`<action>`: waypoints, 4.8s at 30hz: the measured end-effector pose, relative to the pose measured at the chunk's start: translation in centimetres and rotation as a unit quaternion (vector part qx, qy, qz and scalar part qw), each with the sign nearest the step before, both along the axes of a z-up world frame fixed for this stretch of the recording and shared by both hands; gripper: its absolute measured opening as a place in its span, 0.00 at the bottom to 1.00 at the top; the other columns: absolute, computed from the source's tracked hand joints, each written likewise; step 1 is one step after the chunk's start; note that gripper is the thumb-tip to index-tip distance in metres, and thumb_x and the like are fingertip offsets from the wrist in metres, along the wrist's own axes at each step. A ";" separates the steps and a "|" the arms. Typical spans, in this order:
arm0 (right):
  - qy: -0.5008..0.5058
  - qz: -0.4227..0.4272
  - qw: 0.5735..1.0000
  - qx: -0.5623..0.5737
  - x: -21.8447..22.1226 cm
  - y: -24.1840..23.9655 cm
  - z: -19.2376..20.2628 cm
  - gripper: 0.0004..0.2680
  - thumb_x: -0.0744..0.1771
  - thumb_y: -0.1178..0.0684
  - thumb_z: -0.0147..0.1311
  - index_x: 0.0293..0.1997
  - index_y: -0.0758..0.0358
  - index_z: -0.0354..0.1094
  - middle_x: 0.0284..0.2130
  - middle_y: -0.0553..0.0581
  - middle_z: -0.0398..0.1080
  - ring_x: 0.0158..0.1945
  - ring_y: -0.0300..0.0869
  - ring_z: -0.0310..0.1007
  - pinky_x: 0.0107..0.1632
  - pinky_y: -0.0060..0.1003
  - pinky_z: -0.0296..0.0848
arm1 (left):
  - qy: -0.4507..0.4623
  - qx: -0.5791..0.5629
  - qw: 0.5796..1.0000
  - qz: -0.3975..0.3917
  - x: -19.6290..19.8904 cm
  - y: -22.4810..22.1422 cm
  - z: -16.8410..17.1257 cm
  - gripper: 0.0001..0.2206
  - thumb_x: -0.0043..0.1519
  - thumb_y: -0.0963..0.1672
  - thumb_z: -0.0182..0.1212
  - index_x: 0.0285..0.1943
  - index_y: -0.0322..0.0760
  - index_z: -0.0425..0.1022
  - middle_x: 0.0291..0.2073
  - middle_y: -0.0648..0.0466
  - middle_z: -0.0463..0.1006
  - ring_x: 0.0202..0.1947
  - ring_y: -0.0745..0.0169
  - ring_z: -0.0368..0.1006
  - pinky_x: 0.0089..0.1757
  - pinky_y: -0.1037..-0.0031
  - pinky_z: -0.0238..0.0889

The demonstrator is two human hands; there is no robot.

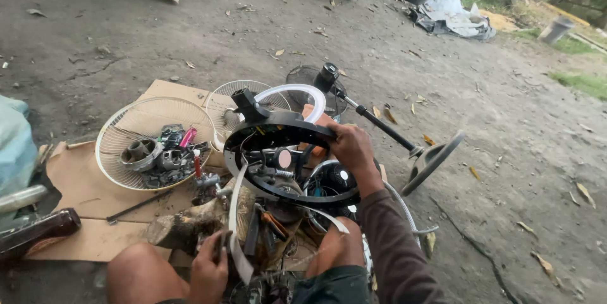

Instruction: Disassembling an electric fan base using a screwdriver to remove internal components and wiring.

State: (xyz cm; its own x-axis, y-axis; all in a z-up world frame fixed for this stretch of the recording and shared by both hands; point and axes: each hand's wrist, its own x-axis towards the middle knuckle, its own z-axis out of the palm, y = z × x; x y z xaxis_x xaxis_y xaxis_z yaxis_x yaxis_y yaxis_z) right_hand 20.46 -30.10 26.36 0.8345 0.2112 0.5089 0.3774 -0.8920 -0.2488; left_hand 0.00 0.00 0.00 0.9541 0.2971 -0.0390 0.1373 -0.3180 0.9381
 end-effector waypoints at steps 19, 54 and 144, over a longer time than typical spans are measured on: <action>0.065 -0.012 0.997 -0.047 2.2 1.2 -0.3 0.07 0.61 0.44 0.58 0.39 0.39 0.74 0.24 0.62 0.74 0.38 0.65 0.76 0.45 0.61 0.74 | 0.069 -0.103 0.991 0.040 9.7 1.4 -0.3 0.14 0.67 0.50 0.57 0.58 0.45 0.76 0.47 0.45 0.81 0.54 0.39 0.76 0.53 0.45 0.69; -0.039 -0.182 0.684 0.705 -4.8 -0.5 -6.5 0.09 0.64 0.47 0.67 0.28 0.58 0.73 0.22 0.57 0.72 0.26 0.41 0.68 0.33 0.38 0.67 | -0.346 0.265 0.900 -0.025 15.2 -6.8 28.9 0.13 0.61 0.48 0.62 0.53 0.46 0.76 0.64 0.56 0.72 0.48 0.35 0.78 0.41 0.43 0.75; 0.190 -0.146 0.493 0.837 -8.5 3.5 -28.4 0.22 0.66 0.50 0.65 0.62 0.68 0.58 0.51 0.70 0.69 0.56 0.57 0.71 0.61 0.60 0.69 | 0.162 0.371 0.905 -0.133 10.9 -7.7 -11.2 0.14 0.67 0.49 0.48 0.58 0.48 0.71 0.41 0.47 0.83 0.44 0.39 0.82 0.47 0.51 0.76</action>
